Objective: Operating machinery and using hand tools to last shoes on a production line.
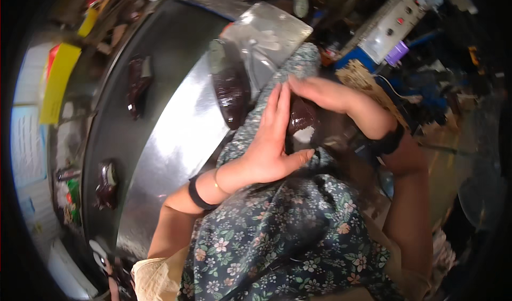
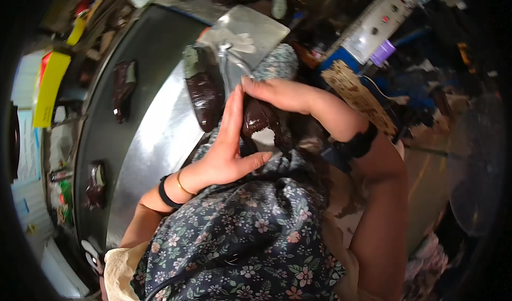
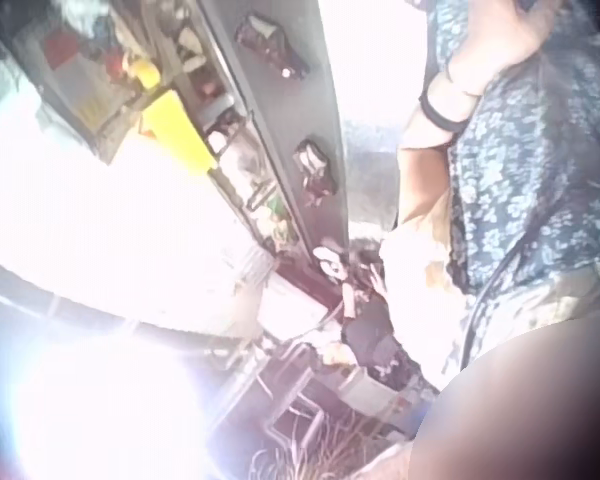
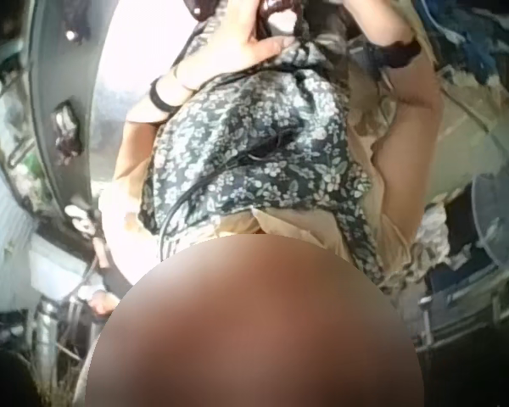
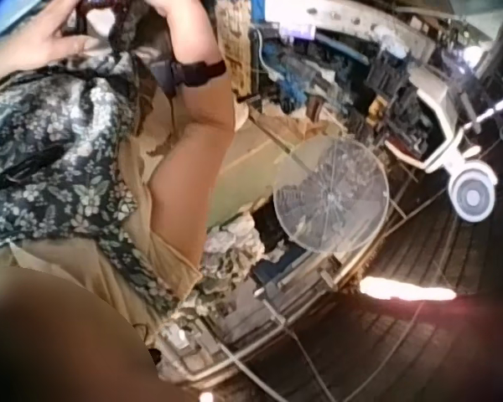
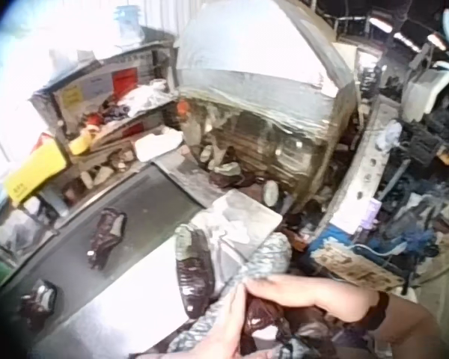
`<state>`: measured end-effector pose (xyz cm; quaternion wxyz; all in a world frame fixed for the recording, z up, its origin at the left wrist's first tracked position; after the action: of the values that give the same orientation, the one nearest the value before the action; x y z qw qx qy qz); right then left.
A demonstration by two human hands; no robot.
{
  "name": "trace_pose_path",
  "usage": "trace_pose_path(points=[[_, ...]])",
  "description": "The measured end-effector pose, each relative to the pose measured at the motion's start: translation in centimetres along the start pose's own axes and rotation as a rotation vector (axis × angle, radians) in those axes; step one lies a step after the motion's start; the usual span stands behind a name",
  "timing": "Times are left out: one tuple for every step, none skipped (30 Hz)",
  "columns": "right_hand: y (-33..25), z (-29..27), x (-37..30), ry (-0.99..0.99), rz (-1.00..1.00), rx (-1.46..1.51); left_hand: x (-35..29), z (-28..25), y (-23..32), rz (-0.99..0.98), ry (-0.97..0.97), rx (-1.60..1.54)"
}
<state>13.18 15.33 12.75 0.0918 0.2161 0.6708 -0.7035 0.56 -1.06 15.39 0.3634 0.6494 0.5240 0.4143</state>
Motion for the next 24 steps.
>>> trace_pose_path(points=[[0.0, 0.5, -2.7, 0.101, 0.129, -0.069, 0.9, 0.4, 0.2, 0.045, -0.076, -0.126], [-0.2, 0.8, -5.2, 0.159, 0.089, -0.103, 1.8, 0.9, 0.4, 0.079, -0.165, -0.246], [0.2, 1.2, -7.0, 0.191, 0.185, 0.038, 2.6, 1.4, 0.4, 0.008, -0.305, -0.57], [0.6, 1.4, -8.7, 0.162, 0.156, 0.183, 3.2, 1.8, 0.6, -0.046, -0.417, -0.844], [1.3, 1.4, -10.6, 0.191, 0.272, 0.282, 3.5, 2.3, 0.7, -0.102, -0.534, -1.053], [1.6, 1.7, -12.6, 0.15, 0.282, 0.405, 3.5, 2.5, 1.0, -0.087, -0.603, -1.276], [2.4, 2.5, -13.1, 0.168, 0.235, 0.484, 3.4, 2.7, 0.9, -0.125, -0.65, -1.294], [2.8, 2.9, -14.2, 0.257, 0.147, 0.584, 3.0, 2.6, 0.7, -0.115, -0.57, -1.143], [3.4, 3.3, -15.0, 0.361, 0.138, 0.677, 2.5, 2.2, 0.2, -0.109, -0.501, -0.977], [3.9, 3.4, -16.1, 0.567, 0.2, 0.743, 1.9, 1.6, -0.6, -0.146, -0.434, -0.724], [4.0, 3.5, -16.2, 0.56, 0.152, 0.72, 1.1, 0.7, -1.2, -0.146, -0.301, -0.62], [3.9, 3.1, -16.3, 0.615, 0.037, 0.892, 0.5, -0.3, -2.2, -0.151, -0.146, -0.483], [3.6, 2.4, -15.9, 0.698, -0.041, 1.052, -0.1, -1.4, -3.0, -0.15, -0.002, -0.378], [2.9, 1.4, -14.6, 0.564, -0.234, 1.107, -0.8, -2.6, -3.8, -0.123, 0.155, -0.241], [2.0, -0.4, -13.3, 0.657, -0.287, 0.566, -1.3, -3.5, -4.6, -0.135, 0.253, -0.141], [1.2, -2.5, -11.0, 0.691, -0.375, 0.399, -1.7, -4.4, -5.2, -0.135, 0.351, -0.026], [0.7, -4.6, -8.5, 0.753, -0.423, 0.404, -2.1, -5.1, -5.7, -0.168, 0.397, 0.009], [0.4, -6.4, -5.1, 0.741, -0.506, 0.808, -2.6, -5.7, -5.9, -0.172, 0.451, 0.09], [0.2, -8.5, -1.6, 0.884, -0.479, 0.636, -2.7, -6.2, -6.2, -0.187, 0.472, 0.151], [-0.4, -10.3, 2.0, 0.909, -0.553, 0.48, -2.9, -6.6, -6.3, -0.199, 0.493, 0.232], [-0.9, -12.1, 6.0, 0.999, -0.458, 0.166, -2.9, -7.0, -6.5, -0.214, 0.519, 0.205], [-1.5, -13.4, 10.1, 1.011, -0.49, -0.153, -3.0, -7.4, -6.5, -0.234, 0.529, 0.204], [-1.4, -14.8, 14.0, 1.004, -0.235, -0.348, -2.9, -7.6, -6.6, -0.24, 0.552, 0.218], [-1.4, -16.2, 17.7, 1.01, -0.077, -0.569, -2.7, -8.0, -6.8, -0.248, 0.575, 0.231]])
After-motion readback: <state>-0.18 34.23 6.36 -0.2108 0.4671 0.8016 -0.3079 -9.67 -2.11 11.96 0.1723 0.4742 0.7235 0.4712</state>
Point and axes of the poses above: each hand's wrist, its own x-axis towards the middle knuckle, its own z-axis out of the palm, y = z × x, the point moved 2 cm from there along x, towards the middle knuckle, and after that the axes turned 2 degrees about -x, right-handed, at the moved point
